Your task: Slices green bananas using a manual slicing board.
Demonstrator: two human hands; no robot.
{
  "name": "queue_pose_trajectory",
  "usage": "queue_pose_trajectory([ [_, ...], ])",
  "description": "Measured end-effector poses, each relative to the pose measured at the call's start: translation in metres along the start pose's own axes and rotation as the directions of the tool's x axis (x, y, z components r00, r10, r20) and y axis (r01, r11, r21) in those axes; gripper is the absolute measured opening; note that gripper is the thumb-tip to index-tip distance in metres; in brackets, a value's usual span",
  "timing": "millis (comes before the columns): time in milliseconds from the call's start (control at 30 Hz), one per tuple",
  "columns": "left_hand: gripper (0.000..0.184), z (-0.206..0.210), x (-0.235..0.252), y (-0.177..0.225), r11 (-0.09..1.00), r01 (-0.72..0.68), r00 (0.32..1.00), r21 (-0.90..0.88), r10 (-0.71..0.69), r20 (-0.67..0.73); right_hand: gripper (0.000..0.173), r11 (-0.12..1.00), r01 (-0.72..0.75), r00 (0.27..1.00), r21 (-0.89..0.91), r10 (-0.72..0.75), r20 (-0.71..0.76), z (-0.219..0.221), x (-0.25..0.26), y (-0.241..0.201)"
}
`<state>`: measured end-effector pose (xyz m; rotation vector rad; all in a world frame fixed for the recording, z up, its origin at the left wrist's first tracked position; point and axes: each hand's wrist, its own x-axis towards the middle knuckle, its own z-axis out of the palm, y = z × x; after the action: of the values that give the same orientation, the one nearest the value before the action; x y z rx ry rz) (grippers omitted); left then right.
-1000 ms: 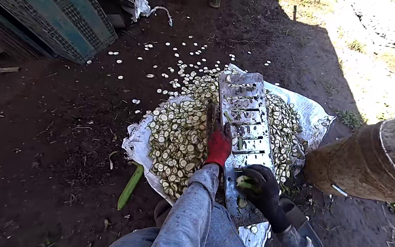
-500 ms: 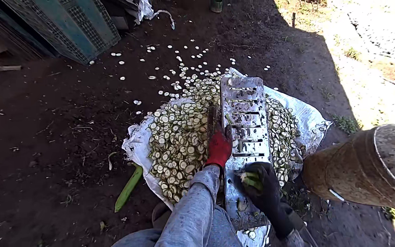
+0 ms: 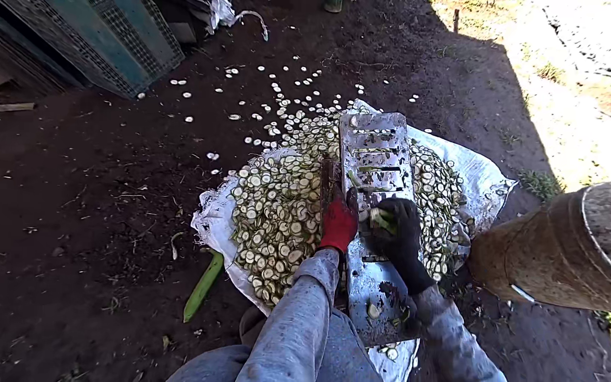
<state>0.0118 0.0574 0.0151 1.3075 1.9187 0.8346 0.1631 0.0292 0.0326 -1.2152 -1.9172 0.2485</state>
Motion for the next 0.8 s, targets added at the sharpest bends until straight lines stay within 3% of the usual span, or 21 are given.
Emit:
queue_pose_trajectory([
  [67,0.065,0.0,-0.002,0.002,1.0,0.005,1.0,-0.006,-0.005,-0.004,0.033,1.0,0.013,1.0,0.019,-0.013,-0.012,-0.019,-0.076,-0.016],
  [133,0.065,-0.002,-0.001,0.004,1.0,0.015,1.0,-0.011,-0.015,0.002,0.032,0.999,0.037,0.999,0.017,-0.037,0.019,-0.025,-0.084,-0.019],
  [233,0.067,-0.001,-0.005,-0.002,1.0,-0.008,1.0,-0.012,0.009,0.015,0.03,0.995,0.079,0.997,-0.059,-0.078,0.026,0.002,-0.005,0.007],
  [333,0.065,-0.003,-0.007,-0.001,1.0,0.002,1.0,-0.002,-0.002,0.023,0.034,0.983,0.024,0.992,-0.183,-0.001,0.123,0.026,0.091,0.029],
  [400,0.064,-0.003,-0.01,0.001,1.0,0.024,1.0,0.0,-0.024,0.019,0.036,0.976,-0.027,0.985,-0.216,0.062,0.159,0.028,0.115,0.028],
  [467,0.063,-0.005,-0.011,0.002,1.0,0.013,1.0,0.005,-0.013,0.014,0.038,0.987,-0.067,0.979,-0.147,0.094,0.183,0.011,0.074,0.01],
  [600,0.065,-0.003,-0.007,0.005,1.0,-0.005,1.0,0.001,0.005,-0.013,0.032,0.997,-0.012,1.0,-0.079,0.013,0.013,-0.019,-0.082,-0.004],
  [667,0.066,-0.003,-0.006,0.004,1.0,0.009,1.0,0.013,-0.009,-0.006,0.034,0.99,0.015,0.998,-0.138,-0.007,0.06,-0.03,-0.102,-0.011],
  [733,0.068,-0.001,-0.01,0.0,1.0,0.011,1.0,0.029,-0.011,0.006,0.036,0.987,0.044,0.997,-0.157,-0.033,0.072,-0.02,-0.062,-0.003],
  [800,0.068,-0.002,-0.007,-0.003,0.999,-0.008,1.0,0.031,0.008,0.004,0.043,0.983,0.042,0.986,-0.18,-0.011,0.168,0.001,0.01,0.012],
])
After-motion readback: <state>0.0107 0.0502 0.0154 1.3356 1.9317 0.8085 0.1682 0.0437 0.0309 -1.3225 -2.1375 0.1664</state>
